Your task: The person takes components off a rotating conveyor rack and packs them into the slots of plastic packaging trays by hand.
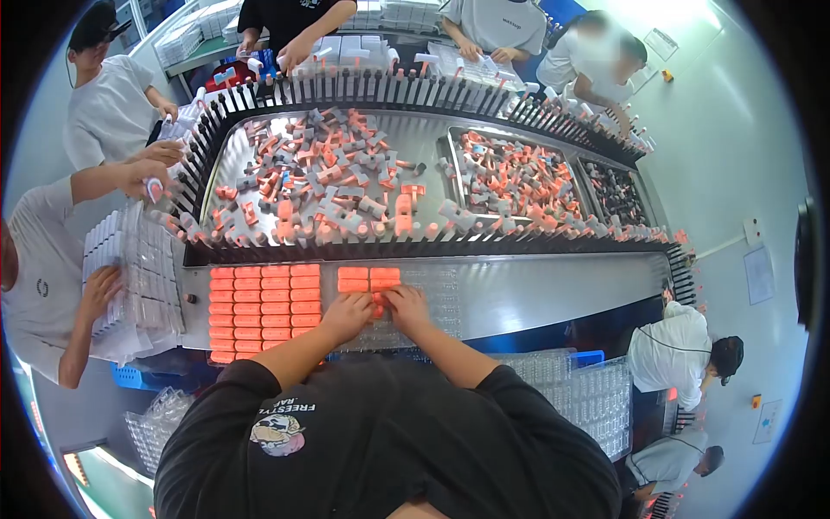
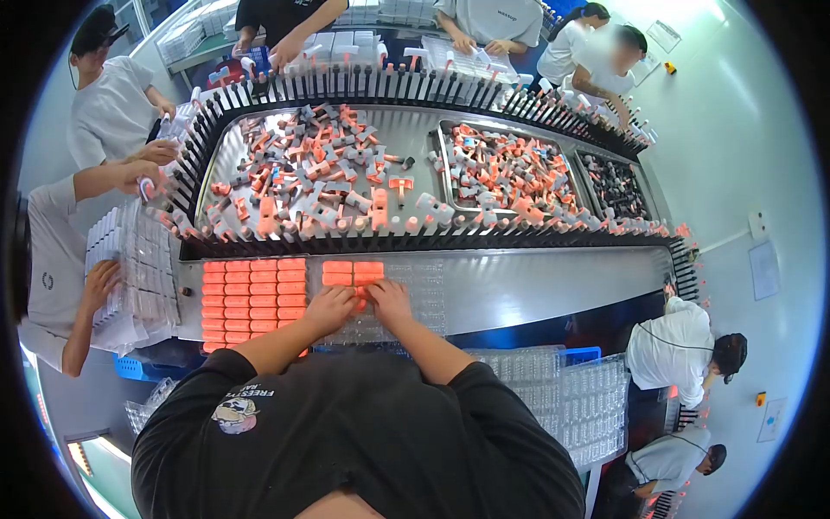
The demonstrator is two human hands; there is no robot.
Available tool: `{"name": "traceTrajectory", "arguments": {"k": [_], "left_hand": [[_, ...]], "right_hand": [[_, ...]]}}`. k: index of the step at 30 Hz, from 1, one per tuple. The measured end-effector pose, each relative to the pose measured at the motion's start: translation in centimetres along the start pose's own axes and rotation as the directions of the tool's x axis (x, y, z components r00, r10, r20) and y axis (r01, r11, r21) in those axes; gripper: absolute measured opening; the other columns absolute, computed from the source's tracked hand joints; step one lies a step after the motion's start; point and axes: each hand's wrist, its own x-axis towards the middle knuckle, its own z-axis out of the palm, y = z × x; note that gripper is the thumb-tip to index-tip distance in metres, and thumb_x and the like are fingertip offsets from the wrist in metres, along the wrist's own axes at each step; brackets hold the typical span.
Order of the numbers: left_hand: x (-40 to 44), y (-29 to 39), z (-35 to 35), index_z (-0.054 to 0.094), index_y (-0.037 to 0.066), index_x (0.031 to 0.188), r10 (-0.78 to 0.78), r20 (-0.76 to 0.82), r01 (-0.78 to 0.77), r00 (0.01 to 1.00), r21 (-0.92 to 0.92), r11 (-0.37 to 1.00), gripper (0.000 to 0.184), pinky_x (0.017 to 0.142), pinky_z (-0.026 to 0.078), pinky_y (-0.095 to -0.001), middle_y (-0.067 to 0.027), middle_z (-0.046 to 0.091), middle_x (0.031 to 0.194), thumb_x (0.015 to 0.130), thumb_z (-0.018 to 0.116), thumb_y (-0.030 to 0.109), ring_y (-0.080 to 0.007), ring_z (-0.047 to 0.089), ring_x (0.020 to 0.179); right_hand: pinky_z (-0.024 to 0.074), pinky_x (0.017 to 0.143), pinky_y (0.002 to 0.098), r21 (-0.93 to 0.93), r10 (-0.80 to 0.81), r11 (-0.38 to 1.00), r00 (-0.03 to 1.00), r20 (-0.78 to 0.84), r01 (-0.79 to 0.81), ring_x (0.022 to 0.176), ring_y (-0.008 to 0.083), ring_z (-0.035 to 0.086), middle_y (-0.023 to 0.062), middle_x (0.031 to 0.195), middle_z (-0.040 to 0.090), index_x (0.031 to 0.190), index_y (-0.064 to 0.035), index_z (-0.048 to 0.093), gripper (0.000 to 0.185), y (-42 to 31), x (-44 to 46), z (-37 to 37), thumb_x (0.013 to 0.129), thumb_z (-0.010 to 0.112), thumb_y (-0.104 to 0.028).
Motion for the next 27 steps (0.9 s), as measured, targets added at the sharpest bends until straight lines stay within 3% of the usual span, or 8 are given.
{"name": "traceTrajectory", "arguments": {"k": [3,6,9,12,15,18,21,27], "left_hand": [[0.7,0.3,0.3,0.07,0.008,0.1,-0.088,0.258,0.079,0.962,0.046,0.996,0.026,0.088,0.053,-0.0437,-0.0054,0.066,0.11,0.09,0.066,0.031,-0.0242,0.065,0.105],[1.5,1.0,1.6,0.071,0.009,0.097,-0.153,0.304,0.122,0.94,0.117,0.986,0.025,0.082,0.054,-0.0438,-0.0054,0.066,0.103,0.091,0.065,0.032,-0.0237,0.066,0.098],[2.3,1.3,2.5,0.071,0.009,0.093,-0.223,0.335,0.17,0.915,0.178,0.969,0.024,0.077,0.055,-0.0442,-0.0057,0.066,0.094,0.091,0.065,0.032,-0.0234,0.067,0.091],[2.9,0.8,0.5,0.071,0.008,0.097,-0.143,0.361,0.111,0.921,0.109,0.988,0.027,0.081,0.055,-0.0427,-0.0087,0.067,0.098,0.081,0.073,0.03,-0.0257,0.069,0.093],[3.4,1.1,-1.7,0.07,0.007,0.097,-0.334,0.394,0.336,0.856,0.067,0.94,0.031,0.076,0.056,-0.0429,-0.0095,0.067,0.096,0.077,0.077,0.03,-0.027,0.069,0.091],[2.7,0.9,-3.9,0.07,0.008,0.091,-0.294,0.243,0.288,0.924,0.059,0.956,0.021,0.075,0.055,-0.0422,-0.0093,0.065,0.095,0.08,0.074,0.025,-0.0275,0.067,0.092],[-0.2,-0.5,-0.8,0.068,0.009,0.084,-0.213,0.203,0.21,0.956,0.033,0.977,0.011,0.073,0.056,-0.046,-0.0091,0.065,0.095,0.084,0.069,0.02,-0.0305,0.066,0.09],[1.2,0.6,-1.2,0.072,0.01,0.09,-0.266,0.329,0.241,0.906,0.115,0.964,0.012,0.071,0.057,-0.0436,-0.0071,0.062,0.093,0.087,0.069,0.021,-0.0281,0.066,0.089]], "right_hand": [[0.0461,0.095,0.0479,0.045,0.015,0.999,1.0,0.005,-0.015,0.112,0.0287,0.063,0.0026,0.115,0.068,0.113,-0.018,0.072,0.026,0.4,0.1,0.1,0.087,0.073,-0.02],[0.0456,0.096,0.0482,0.09,0.022,0.996,1.0,0.0,-0.022,0.113,0.0298,0.063,0.0033,0.116,0.068,0.114,-0.0175,0.072,0.028,0.8,-0.1,0.4,0.086,0.074,-0.02],[0.0456,0.096,0.0482,0.112,0.028,0.993,1.0,0.005,-0.029,0.113,0.0307,0.063,0.0037,0.117,0.068,0.114,-0.0171,0.072,0.03,1.0,-0.2,0.4,0.085,0.075,-0.021],[0.0456,0.096,0.0478,0.129,0.049,0.99,0.999,0.015,-0.05,0.114,0.0308,0.062,0.0038,0.117,0.068,0.115,-0.0168,0.072,0.03,1.0,-0.2,0.4,0.085,0.075,-0.022],[0.0451,0.095,0.0479,0.131,0.061,0.989,0.998,0.018,-0.063,0.115,0.0303,0.062,0.004,0.118,0.068,0.114,-0.0167,0.071,0.029,1.6,-0.3,0.4,0.086,0.075,-0.023],[0.0444,0.095,0.0482,0.114,0.05,0.992,0.998,0.036,-0.054,0.115,0.0295,0.062,0.0042,0.119,0.067,0.114,-0.0166,0.071,0.029,2.0,-0.7,1.2,0.087,0.075,-0.024],[0.0439,0.096,0.0485,0.142,0.014,0.99,1.0,-0.004,-0.013,0.116,0.0289,0.061,0.0042,0.12,0.067,0.114,-0.0165,0.071,0.028,2.3,-0.6,1.3,0.087,0.074,-0.024],[0.0435,0.096,0.0485,0.141,0.045,0.989,0.998,-0.033,-0.04,0.115,0.0296,0.062,0.0049,0.12,0.067,0.114,-0.015,0.07,0.026,2.5,-0.9,0.6,0.089,0.07,-0.024]]}}
